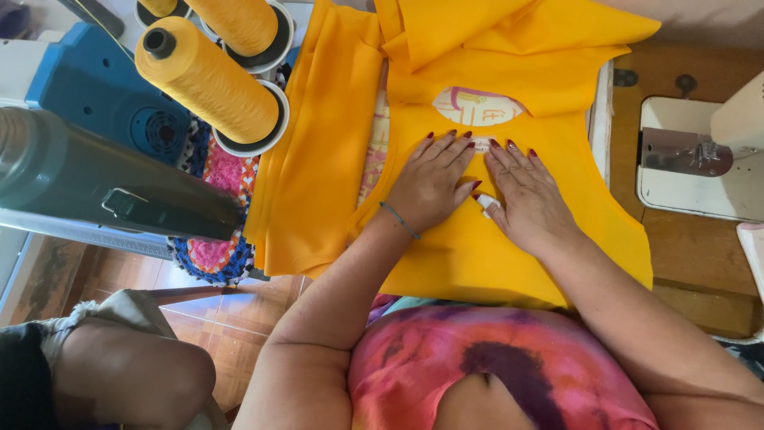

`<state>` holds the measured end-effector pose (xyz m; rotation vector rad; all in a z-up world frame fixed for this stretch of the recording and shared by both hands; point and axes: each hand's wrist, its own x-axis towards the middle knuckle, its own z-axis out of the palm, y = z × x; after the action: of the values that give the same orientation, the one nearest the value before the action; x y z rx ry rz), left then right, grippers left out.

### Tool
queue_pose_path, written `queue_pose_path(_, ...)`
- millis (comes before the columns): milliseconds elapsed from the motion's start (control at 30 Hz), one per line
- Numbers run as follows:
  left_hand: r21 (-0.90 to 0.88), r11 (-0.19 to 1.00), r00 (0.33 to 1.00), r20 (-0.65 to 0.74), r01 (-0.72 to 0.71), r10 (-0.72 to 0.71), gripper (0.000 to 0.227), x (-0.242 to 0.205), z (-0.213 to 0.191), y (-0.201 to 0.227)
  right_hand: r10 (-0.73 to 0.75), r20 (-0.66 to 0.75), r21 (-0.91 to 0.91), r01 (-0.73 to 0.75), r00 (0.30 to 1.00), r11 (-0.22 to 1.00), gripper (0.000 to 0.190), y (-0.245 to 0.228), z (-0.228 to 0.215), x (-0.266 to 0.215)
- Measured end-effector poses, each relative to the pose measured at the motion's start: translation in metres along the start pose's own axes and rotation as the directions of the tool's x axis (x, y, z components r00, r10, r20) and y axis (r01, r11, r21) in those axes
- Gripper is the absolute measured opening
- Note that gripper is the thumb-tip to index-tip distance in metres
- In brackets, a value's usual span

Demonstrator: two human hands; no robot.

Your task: A person irons a yellow garment on a small board and then folds it at a sewing workstation.

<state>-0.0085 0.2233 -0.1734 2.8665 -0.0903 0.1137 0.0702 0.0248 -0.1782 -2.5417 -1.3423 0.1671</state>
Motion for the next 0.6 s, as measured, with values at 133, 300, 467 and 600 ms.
queue_pose_path(133, 0.005, 1.0, 1.0, -0.012, -0.003, 0.003, 0.059, 0.0, 0.004, -0.002, -0.001, -0.002, 0.019, 0.001, 1.0, 1.0, 0.069, 0.001, 0.0, 0.0)
queue_pose_path(300, -0.004, 1.0, 0.997, -0.07, -0.019, 0.018, 0.058, 0.0, 0.01, -0.004, 0.001, -0.009, 0.014, 0.0, 1.0, 1.0, 0.069, 0.001, 0.001, -0.002)
queue_pose_path(467, -0.01, 1.0, 0.993, -0.114, -0.021, 0.02, 0.057, 0.0, 0.015, -0.005, -0.012, -0.021, 0.025, 0.012, 1.0, 1.0, 0.068, 0.001, -0.001, -0.001)
queue_pose_path(600, -0.008, 1.0, 0.991, -0.131, -0.021, 0.02, 0.056, 0.0, 0.019, -0.007, 0.002, -0.016, 0.013, -0.002, 1.0, 1.0, 0.069, 0.0, 0.0, 0.0)
